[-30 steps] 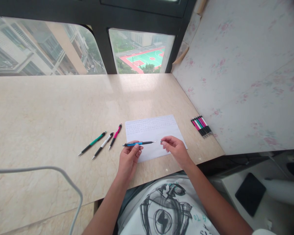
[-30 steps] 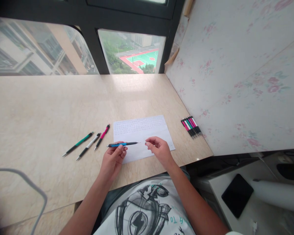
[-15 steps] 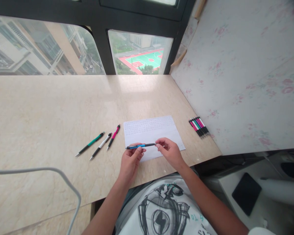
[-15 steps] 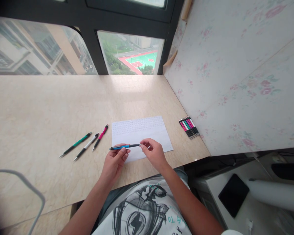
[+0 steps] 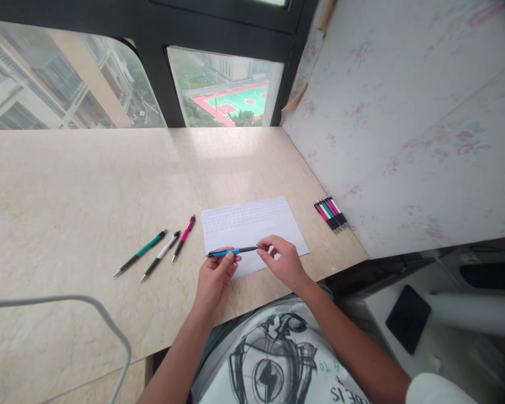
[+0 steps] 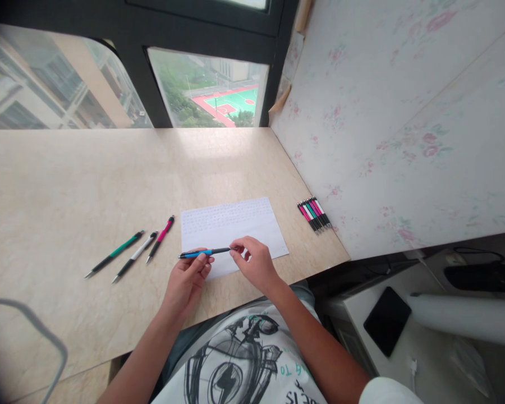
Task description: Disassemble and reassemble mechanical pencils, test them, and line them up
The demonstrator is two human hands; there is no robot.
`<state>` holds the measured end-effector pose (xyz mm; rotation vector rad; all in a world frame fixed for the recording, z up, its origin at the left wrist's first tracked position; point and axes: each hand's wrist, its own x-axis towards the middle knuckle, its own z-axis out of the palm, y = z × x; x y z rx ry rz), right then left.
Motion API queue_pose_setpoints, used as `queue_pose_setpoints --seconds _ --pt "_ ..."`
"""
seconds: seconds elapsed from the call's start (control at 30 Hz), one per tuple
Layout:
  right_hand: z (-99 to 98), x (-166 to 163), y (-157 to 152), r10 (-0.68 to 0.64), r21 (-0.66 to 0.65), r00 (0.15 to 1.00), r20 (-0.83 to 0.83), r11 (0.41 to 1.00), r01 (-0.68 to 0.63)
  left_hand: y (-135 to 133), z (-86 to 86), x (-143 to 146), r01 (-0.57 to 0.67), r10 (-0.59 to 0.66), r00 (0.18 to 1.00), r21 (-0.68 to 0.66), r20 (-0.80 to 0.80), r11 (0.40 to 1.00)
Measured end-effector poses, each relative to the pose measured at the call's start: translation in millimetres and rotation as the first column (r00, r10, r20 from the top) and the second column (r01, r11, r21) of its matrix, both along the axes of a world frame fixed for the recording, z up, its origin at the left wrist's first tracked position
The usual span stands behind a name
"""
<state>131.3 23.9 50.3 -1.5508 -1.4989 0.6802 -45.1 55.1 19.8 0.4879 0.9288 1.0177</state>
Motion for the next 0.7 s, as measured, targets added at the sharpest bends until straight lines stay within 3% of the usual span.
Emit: queue_pose_setpoints --seconds 0.17,0.37,0.53,0.7 --pt "-3.1 2.3 -0.8 0.043 -0.154 0.997 -0.068 0.987 -0.053 -1.6 1.9 0.3 0.054 -0.054 0.998 0.036 -0.018 0.998" --pt "-9.2 3.8 -0.5 -0.109 -0.206 0.969 -0.220 0.976 0.063 -7.2 3.0 3.4 0.113 -0.110 0.992 0.062 -0.056 0.992" --pt "-7.2 1.3 -3.0 -0.068 -0.267 0.919 -0.388 0.963 -0.041 -6.9 1.3 3.5 0.084 -0.082 0.995 0.043 -0.053 0.996" --pt "-6.5 -1.9 -3.8 0.028 -0.233 0.922 -0.387 0.964 -0.127 -1.8 0.4 0.9 -0.007 0.007 1.000 -0.003 -0.013 1.000"
